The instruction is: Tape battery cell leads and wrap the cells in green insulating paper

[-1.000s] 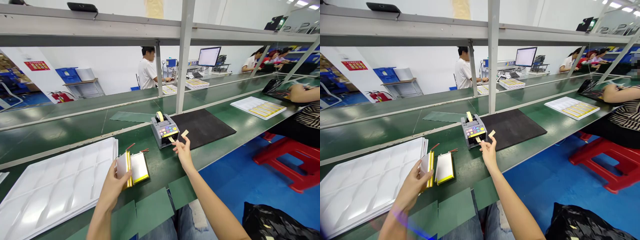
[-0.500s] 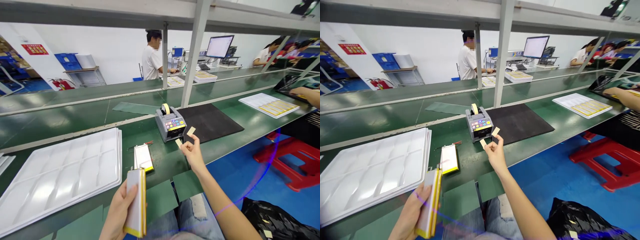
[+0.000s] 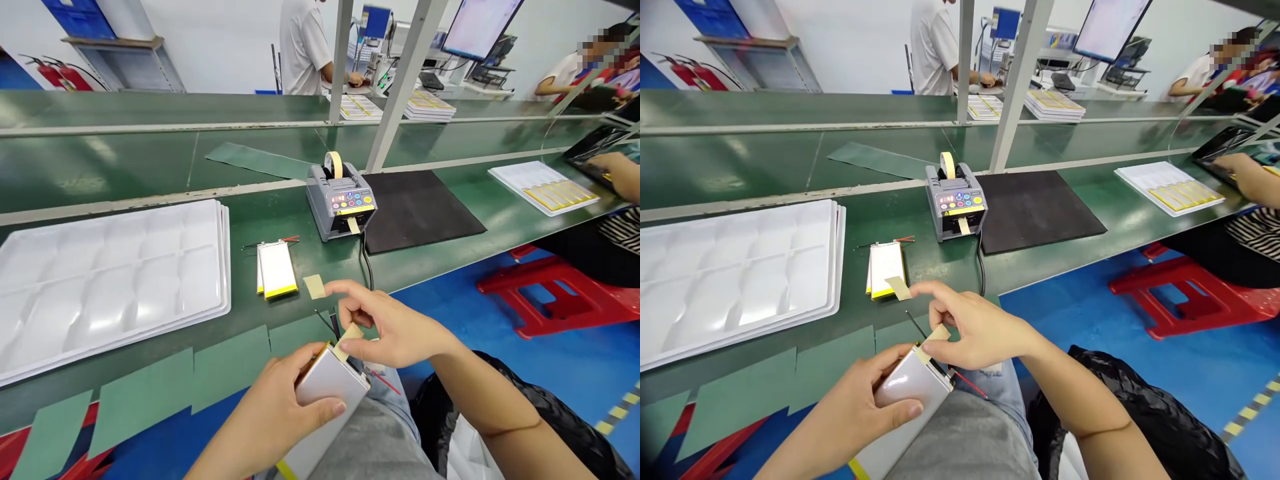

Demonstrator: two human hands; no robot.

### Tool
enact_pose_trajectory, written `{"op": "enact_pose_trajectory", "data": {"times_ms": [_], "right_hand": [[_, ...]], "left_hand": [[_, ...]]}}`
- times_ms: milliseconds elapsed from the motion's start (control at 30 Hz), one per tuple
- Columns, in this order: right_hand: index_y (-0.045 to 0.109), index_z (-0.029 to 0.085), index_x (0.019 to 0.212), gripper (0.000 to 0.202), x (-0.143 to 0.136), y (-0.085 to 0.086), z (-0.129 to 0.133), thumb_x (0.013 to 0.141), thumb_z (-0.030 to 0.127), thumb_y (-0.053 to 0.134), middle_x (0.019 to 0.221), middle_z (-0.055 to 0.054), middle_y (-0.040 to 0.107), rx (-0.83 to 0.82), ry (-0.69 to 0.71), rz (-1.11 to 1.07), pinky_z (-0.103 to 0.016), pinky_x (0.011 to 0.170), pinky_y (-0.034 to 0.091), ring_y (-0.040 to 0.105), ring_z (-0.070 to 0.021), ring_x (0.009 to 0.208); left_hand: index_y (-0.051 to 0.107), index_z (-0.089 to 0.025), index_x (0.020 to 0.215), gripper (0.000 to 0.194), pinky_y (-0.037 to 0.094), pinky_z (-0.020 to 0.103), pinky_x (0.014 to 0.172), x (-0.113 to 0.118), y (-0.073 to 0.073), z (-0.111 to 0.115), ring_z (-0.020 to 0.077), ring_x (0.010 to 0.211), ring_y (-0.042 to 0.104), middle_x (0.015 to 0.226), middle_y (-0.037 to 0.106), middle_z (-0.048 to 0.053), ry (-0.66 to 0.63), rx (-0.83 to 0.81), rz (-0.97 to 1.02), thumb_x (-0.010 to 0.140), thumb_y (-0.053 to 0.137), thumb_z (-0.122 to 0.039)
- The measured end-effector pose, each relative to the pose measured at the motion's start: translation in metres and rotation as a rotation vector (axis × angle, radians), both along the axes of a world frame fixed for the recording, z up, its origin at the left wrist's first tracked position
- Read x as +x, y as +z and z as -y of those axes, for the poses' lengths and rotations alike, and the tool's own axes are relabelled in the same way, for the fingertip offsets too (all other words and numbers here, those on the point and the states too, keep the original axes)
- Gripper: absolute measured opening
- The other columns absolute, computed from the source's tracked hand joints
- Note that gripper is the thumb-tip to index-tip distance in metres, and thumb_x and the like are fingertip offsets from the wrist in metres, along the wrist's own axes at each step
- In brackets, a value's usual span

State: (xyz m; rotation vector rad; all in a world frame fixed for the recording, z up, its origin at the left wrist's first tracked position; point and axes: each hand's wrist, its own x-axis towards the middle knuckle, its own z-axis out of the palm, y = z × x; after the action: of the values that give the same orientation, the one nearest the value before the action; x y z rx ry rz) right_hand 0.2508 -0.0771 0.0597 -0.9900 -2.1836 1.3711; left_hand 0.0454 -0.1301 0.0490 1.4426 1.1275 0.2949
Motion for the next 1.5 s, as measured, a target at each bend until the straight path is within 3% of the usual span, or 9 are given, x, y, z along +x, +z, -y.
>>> {"op": "enact_pose_trajectory", "data": {"times_ms": [167,500,767,900,1033,1200,1300,1400,1500], "right_hand": [[0.031,0.027,0.132,0.064,-0.002,0.0,0.001,0.076,0.015,0.06,0.071,0.008,0.045,0.052,0.022,0.094,-0.022,0.053,0.03,0.04,-0.0087,0.057],[0.031,0.026,0.133,0.064,-0.003,0.0,0.0,0.076,0.016,0.06,0.07,0.008,0.046,0.034,0.006,0.116,-0.021,0.051,0.029,0.038,-0.0083,0.054],[0.031,0.028,0.133,0.064,-0.004,0.001,0.001,0.076,0.022,0.061,0.071,0.008,0.047,0.08,0.006,0.186,-0.022,0.052,0.03,0.042,-0.009,0.056],[0.029,0.029,0.136,0.07,-0.007,0.002,0.003,0.073,0.027,0.061,0.075,0.007,0.051,0.117,-0.023,0.278,-0.023,0.054,0.032,0.044,-0.0095,0.056],[0.019,0.03,0.142,0.083,-0.007,0.0,0.002,0.072,0.031,0.063,0.081,0.005,0.056,0.111,-0.019,0.314,-0.025,0.058,0.036,0.048,-0.0113,0.06],[0.016,0.031,0.143,0.092,-0.001,-0.006,0.0,0.069,0.032,0.071,0.093,0.001,0.056,0.076,-0.046,0.187,-0.026,0.059,0.04,0.05,-0.0117,0.063],[0.023,0.03,0.138,0.08,0.002,-0.007,0.005,0.074,0.027,0.07,0.096,-0.001,0.057,0.103,-0.198,-0.076,-0.027,0.063,0.043,0.052,-0.0137,0.072],[0.036,0.027,0.129,0.056,0.005,-0.004,0.014,0.081,0.022,0.064,0.082,0.001,0.057,0.166,-0.373,-0.262,-0.028,0.064,0.043,0.051,-0.0134,0.068],[0.055,0.021,0.098,0.017,0.009,-0.001,0.019,0.083,0.024,0.062,0.069,0.003,0.054,0.163,-0.321,-0.221,-0.025,0.057,0.039,0.048,-0.0112,0.06]], "left_hand": [[0.063,-0.025,0.111,0.04,0.046,0.029,0.073,0.0,0.002,0.0,0.0214,0.084,0.06,0.092,0.071,0.0,-0.025,0.026,-0.076,0.072,0.062,-0.036],[0.067,-0.025,0.103,0.038,0.047,0.028,0.069,-0.001,-0.005,0.001,0.0241,0.082,0.062,0.089,0.072,0.002,0.08,-0.007,0.013,0.067,0.065,-0.036],[0.068,-0.026,0.104,0.038,0.046,0.026,0.064,-0.001,-0.005,0.001,0.0223,0.076,0.062,0.087,0.073,0.002,0.09,0.024,0.01,0.067,0.066,-0.036],[0.066,-0.028,0.112,0.045,0.046,0.026,0.064,-0.002,-0.006,0.004,0.0224,0.076,0.062,0.093,0.073,0.002,0.101,0.031,-0.022,0.067,0.067,-0.037],[0.066,-0.028,0.11,0.044,0.046,0.026,0.063,-0.001,-0.004,0.004,0.0222,0.074,0.061,0.086,0.072,0.001,0.121,0.021,-0.041,0.067,0.067,-0.038],[0.064,-0.028,0.109,0.04,0.045,0.027,0.065,-0.002,-0.004,0.003,0.0222,0.073,0.06,0.083,0.071,0.001,0.084,-0.043,-0.121,0.07,0.066,-0.039],[0.064,-0.027,0.11,0.044,0.046,0.03,0.071,-0.006,-0.009,0.004,0.0263,0.083,0.061,0.094,0.071,0.003,0.176,-0.006,-0.14,0.068,0.068,-0.041],[0.06,-0.028,0.115,0.05,0.047,0.032,0.074,-0.01,-0.015,0.005,0.0268,0.086,0.062,0.101,0.07,0.004,0.211,0.013,-0.157,0.069,0.068,-0.045],[0.057,-0.026,0.117,0.051,0.048,0.03,0.073,-0.012,-0.015,0.003,0.0245,0.085,0.064,0.102,0.071,0.003,0.217,0.022,-0.121,0.071,0.066,-0.046]]}}
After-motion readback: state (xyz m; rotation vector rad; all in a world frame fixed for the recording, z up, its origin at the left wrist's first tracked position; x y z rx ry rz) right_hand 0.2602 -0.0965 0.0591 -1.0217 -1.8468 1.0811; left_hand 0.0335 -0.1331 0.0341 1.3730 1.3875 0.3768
